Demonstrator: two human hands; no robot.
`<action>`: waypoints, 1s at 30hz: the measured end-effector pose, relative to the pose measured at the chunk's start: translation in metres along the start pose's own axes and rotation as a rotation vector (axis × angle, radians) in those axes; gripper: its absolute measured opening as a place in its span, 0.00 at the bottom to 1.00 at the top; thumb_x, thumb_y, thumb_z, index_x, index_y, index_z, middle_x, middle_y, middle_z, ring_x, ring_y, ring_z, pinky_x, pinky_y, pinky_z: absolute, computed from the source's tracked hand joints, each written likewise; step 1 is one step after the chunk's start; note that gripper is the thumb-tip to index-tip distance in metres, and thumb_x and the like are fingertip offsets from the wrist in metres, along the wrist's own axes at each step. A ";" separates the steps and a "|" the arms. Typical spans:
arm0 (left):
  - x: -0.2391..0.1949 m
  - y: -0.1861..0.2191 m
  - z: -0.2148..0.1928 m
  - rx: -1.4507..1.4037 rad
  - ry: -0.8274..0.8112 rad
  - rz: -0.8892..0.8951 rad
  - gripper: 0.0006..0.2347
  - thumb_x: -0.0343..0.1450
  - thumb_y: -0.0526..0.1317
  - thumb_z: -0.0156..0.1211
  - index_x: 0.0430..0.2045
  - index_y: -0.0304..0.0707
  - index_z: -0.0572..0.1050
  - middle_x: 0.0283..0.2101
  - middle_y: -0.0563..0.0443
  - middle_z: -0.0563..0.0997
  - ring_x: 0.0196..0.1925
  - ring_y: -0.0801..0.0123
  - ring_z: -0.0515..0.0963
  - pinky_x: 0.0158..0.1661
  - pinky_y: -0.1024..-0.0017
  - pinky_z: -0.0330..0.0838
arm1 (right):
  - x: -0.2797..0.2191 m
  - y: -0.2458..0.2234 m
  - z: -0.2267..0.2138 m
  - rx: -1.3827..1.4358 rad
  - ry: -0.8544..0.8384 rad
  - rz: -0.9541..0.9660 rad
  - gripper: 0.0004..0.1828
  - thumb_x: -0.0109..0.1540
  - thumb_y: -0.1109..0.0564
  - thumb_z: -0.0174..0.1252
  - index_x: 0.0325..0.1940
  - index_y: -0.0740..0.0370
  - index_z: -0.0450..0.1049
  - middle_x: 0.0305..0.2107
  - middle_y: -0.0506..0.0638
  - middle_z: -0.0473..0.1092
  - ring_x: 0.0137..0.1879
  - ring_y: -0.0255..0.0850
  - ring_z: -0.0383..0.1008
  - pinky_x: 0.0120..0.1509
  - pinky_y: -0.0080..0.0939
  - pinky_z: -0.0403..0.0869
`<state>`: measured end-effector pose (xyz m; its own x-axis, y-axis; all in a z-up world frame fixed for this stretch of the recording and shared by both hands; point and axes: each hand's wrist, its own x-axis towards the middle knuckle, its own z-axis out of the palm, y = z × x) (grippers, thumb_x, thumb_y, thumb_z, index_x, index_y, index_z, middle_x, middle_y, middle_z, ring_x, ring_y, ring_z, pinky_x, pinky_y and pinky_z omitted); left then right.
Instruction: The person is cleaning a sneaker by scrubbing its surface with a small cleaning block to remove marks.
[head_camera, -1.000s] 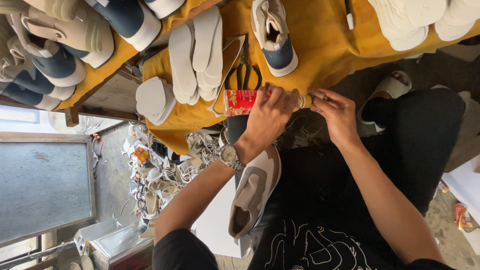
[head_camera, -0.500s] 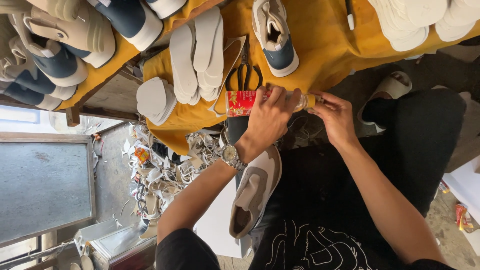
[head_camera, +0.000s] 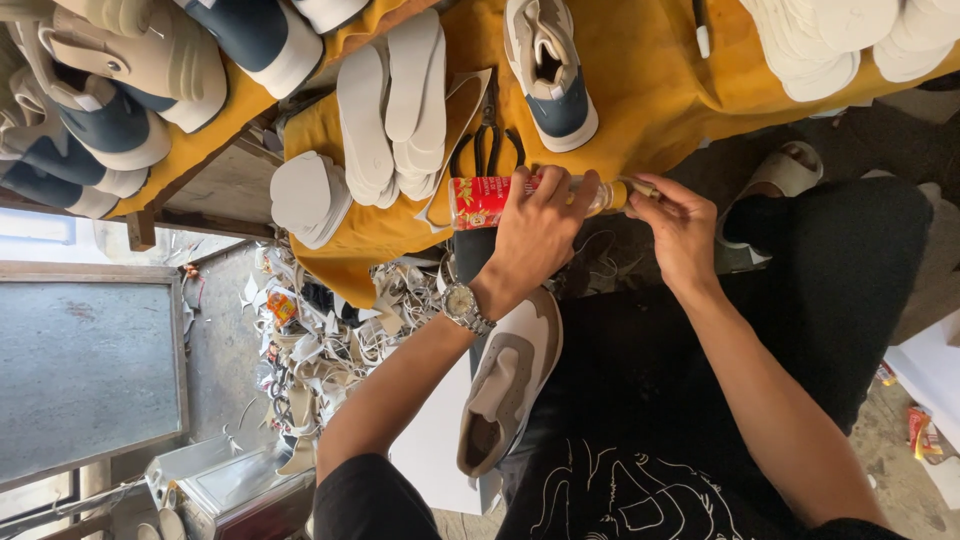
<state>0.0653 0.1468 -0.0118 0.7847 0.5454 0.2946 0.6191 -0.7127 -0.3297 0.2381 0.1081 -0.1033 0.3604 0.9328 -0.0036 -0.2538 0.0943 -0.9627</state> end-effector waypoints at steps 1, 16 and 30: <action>0.001 0.000 -0.002 0.009 -0.001 -0.003 0.22 0.61 0.31 0.66 0.51 0.41 0.75 0.34 0.39 0.79 0.48 0.50 0.72 0.53 0.50 0.60 | -0.002 -0.004 0.001 -0.015 -0.005 0.004 0.16 0.65 0.71 0.62 0.57 0.70 0.76 0.42 0.66 0.76 0.46 0.52 0.81 0.52 0.52 0.83; -0.019 -0.072 0.021 -0.540 0.288 -0.486 0.23 0.63 0.39 0.78 0.50 0.37 0.73 0.42 0.40 0.80 0.47 0.49 0.80 0.52 0.50 0.70 | 0.001 -0.021 -0.003 0.445 -0.055 0.347 0.15 0.63 0.64 0.63 0.55 0.63 0.77 0.35 0.47 0.75 0.43 0.38 0.83 0.55 0.36 0.84; -0.023 -0.073 -0.002 -0.784 0.399 -0.296 0.22 0.71 0.34 0.70 0.59 0.38 0.69 0.60 0.39 0.74 0.66 0.44 0.74 0.67 0.51 0.67 | 0.004 -0.005 -0.018 0.565 -0.354 0.419 0.17 0.67 0.63 0.53 0.61 0.66 0.71 0.40 0.51 0.72 0.47 0.41 0.79 0.53 0.33 0.79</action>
<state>0.0023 0.1859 0.0073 0.4395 0.6642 0.6047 0.4808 -0.7426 0.4663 0.2567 0.1055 -0.1033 -0.1498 0.9760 -0.1579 -0.7572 -0.2159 -0.6164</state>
